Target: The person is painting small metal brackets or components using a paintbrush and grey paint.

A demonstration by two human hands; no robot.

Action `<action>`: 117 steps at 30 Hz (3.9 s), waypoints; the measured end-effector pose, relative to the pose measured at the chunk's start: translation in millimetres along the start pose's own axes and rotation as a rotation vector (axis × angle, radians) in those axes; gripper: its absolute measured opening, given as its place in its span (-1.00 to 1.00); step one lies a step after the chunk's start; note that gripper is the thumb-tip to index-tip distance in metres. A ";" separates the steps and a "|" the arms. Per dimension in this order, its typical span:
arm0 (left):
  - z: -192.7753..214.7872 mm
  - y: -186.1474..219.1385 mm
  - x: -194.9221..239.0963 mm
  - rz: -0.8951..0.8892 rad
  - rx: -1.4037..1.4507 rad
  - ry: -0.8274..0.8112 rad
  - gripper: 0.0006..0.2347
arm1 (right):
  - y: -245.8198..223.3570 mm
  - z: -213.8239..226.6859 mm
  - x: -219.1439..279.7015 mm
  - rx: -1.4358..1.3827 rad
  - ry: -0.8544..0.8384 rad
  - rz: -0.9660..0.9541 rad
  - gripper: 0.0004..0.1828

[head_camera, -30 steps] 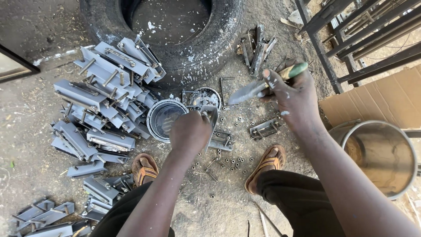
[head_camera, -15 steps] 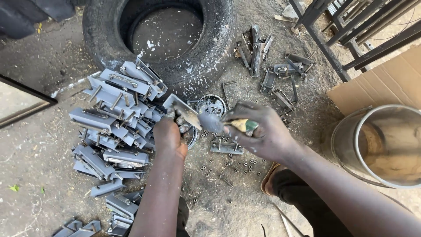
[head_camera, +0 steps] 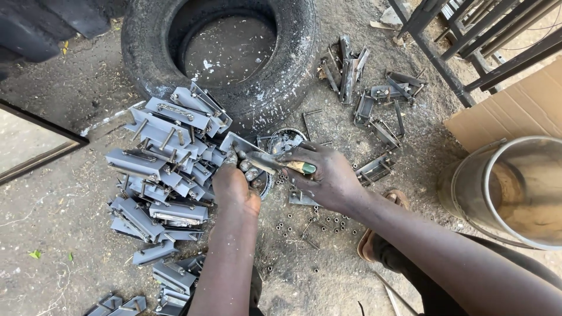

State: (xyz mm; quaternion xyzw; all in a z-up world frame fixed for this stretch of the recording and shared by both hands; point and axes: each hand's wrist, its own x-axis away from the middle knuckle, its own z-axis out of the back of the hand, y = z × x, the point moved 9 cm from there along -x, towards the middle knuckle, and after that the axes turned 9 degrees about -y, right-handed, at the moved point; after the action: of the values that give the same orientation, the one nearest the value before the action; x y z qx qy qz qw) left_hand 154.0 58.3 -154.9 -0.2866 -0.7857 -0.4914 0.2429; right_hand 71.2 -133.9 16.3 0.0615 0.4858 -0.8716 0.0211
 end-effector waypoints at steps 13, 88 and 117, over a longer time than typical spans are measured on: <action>-36.3 15.6 46.2 0.024 0.018 0.065 -0.77 | -12.3 0.8 2.1 -0.082 0.121 0.034 -0.80; -69.0 98.2 70.0 -0.173 -0.706 -0.256 -0.58 | 276.6 -18.6 66.0 -0.017 -0.001 -0.878 -0.71; -92.1 105.3 83.4 -0.145 -1.076 -0.040 -0.70 | 339.4 -320.2 193.6 0.716 -0.823 -0.517 -0.58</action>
State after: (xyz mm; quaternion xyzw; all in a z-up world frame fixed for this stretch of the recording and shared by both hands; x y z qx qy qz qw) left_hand 175.9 29.1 3.9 -0.3246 -0.4454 -0.8343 0.0122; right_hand -60.3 -36.3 -461.5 -0.3978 0.1134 -0.9100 -0.0272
